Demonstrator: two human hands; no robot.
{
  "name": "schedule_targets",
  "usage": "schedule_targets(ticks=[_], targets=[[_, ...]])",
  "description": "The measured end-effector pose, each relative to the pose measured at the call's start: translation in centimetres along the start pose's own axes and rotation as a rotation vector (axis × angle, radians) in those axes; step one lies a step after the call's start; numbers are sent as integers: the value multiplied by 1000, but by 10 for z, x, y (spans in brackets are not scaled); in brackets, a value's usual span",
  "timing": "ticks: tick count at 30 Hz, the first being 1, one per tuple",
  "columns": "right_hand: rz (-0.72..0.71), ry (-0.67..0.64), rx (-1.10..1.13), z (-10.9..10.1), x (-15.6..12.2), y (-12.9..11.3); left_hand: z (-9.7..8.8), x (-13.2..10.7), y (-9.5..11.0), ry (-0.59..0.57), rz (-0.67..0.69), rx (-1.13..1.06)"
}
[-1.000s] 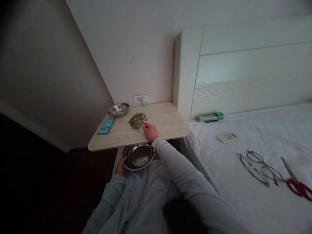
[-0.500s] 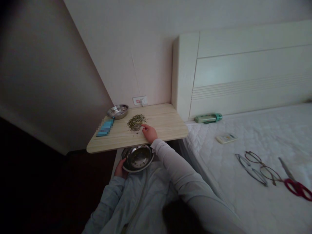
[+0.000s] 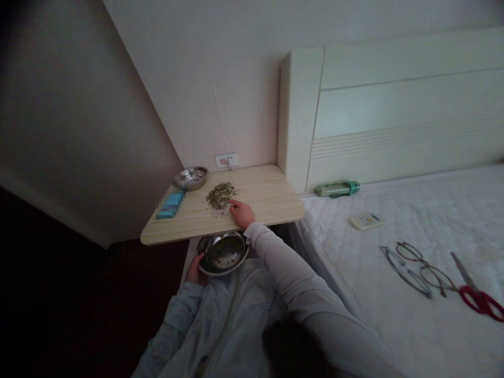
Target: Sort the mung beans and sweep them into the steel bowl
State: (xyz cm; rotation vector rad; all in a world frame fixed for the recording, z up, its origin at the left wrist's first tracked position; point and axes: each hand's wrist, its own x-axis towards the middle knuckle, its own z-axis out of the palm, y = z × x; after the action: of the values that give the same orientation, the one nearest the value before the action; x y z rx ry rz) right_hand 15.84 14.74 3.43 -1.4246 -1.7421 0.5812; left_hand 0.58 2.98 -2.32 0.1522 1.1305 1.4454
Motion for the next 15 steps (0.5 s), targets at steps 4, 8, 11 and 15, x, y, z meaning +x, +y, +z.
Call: schedule_targets(ticks=[4,8,11,15], targets=[[-5,-10,-8,-2,-1,-2,0,0,0,11,20,26],[-10,-19,-2,-3,-2,-3,-2,2,-1,-1,28,34],[-8,-21,1,-3,-3,-4,-2,2,-1,-21,21,30],[-9,-32,7,-4,-3,-4,-1,1,-1,-23,15,16]])
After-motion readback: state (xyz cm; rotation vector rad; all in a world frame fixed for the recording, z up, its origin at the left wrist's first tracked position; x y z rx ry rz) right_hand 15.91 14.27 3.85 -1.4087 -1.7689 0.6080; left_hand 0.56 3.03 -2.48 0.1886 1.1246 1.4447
